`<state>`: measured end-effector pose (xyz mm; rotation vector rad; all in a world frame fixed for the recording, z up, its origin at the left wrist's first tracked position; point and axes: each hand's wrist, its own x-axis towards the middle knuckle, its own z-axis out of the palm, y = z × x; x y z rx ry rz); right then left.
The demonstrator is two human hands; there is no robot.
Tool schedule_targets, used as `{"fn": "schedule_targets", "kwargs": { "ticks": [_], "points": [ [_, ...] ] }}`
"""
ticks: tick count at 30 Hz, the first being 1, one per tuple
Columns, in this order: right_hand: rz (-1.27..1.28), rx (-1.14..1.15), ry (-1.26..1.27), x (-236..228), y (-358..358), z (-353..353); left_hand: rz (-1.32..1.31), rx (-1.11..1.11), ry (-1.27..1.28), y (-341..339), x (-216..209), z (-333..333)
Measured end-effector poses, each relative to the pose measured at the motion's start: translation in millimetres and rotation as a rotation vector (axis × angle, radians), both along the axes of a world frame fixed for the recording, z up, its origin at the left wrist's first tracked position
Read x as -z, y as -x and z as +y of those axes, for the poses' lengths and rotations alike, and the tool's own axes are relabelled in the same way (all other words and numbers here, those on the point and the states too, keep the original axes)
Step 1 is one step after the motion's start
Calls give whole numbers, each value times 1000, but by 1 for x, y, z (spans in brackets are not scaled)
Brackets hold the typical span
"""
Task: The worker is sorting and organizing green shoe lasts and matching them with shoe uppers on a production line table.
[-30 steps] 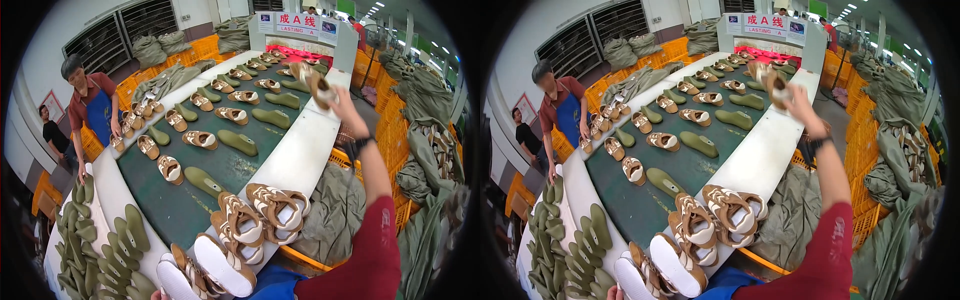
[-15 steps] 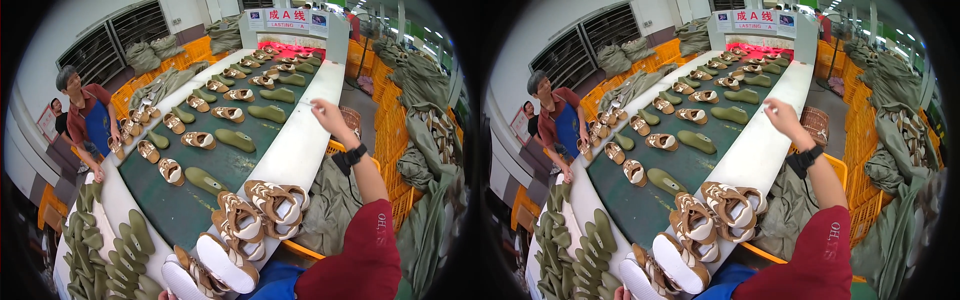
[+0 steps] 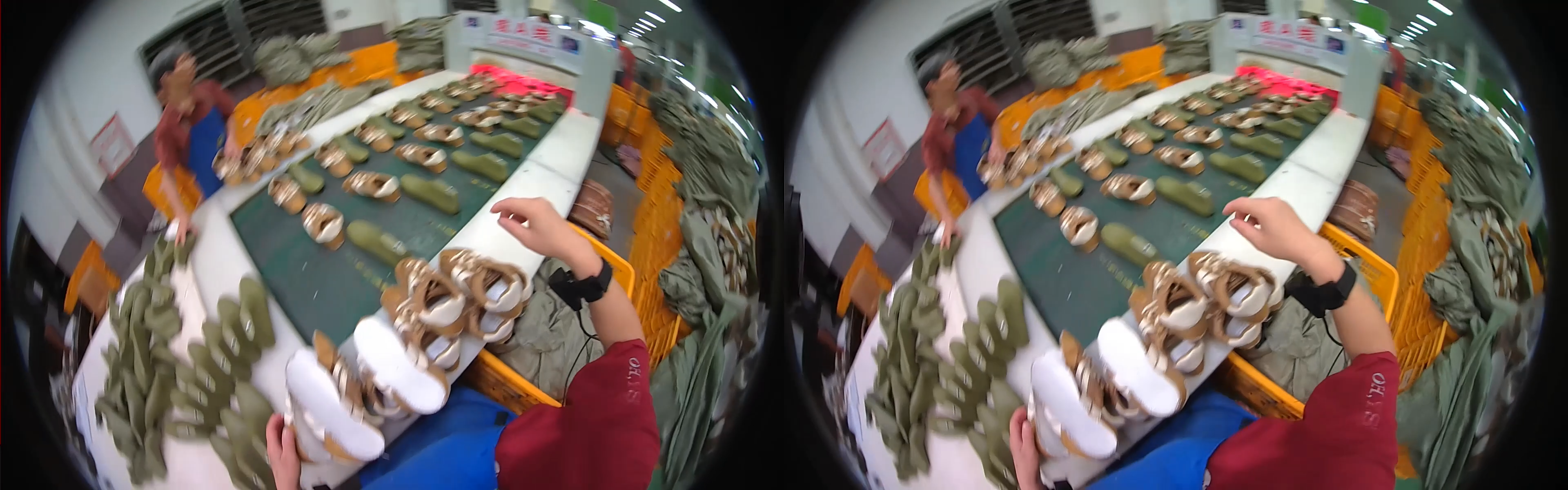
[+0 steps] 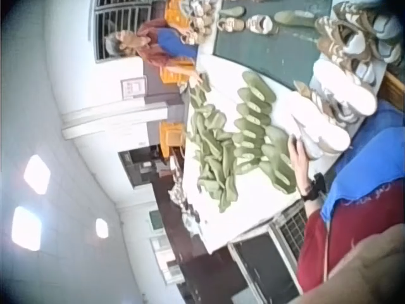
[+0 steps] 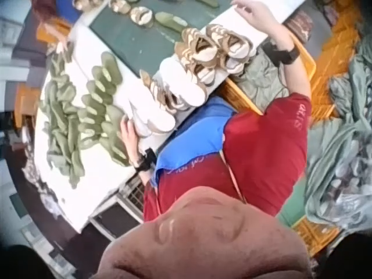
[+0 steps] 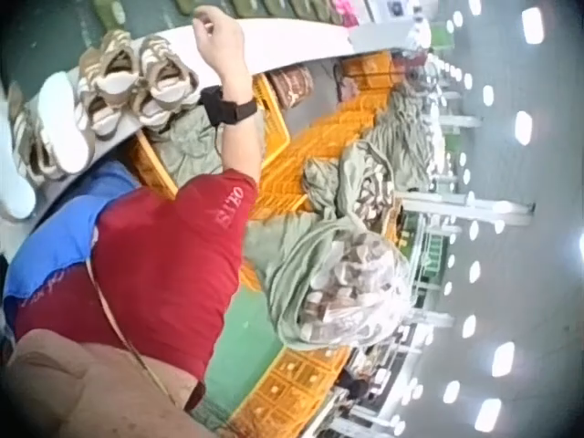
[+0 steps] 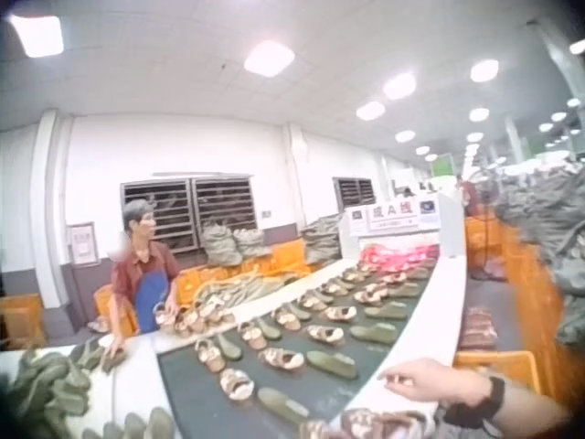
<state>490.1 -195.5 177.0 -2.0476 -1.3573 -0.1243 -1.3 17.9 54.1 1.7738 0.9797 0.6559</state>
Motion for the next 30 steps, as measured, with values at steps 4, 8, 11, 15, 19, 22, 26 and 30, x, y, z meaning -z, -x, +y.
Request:
{"fn": "schedule_targets", "kwargs": {
  "ticks": [4,8,11,15,19,22,26,30],
  "points": [
    [6,-266,48,-29,65,38,-95,-31,99,4,2,-10],
    [-117,-620,180,-39,120,88,-39,-134,-26,24,3,-28],
    [-91,-895,137,-60,163,105,36,-290,-194,47,4,-28],
    [-136,-1353,121,-128,237,86,320,-454,-519,92,2,-23],
    [-322,-1387,223,-146,262,78,559,-396,-659,106,26,-1],
    [-585,-1397,53,-150,273,85,621,-408,-587,110,40,8],
    [-941,-1317,-125,-153,293,101,669,-426,-589,109,52,22],
    [-681,-1187,168,-122,283,233,734,-509,-561,109,54,40]
  ]
}}
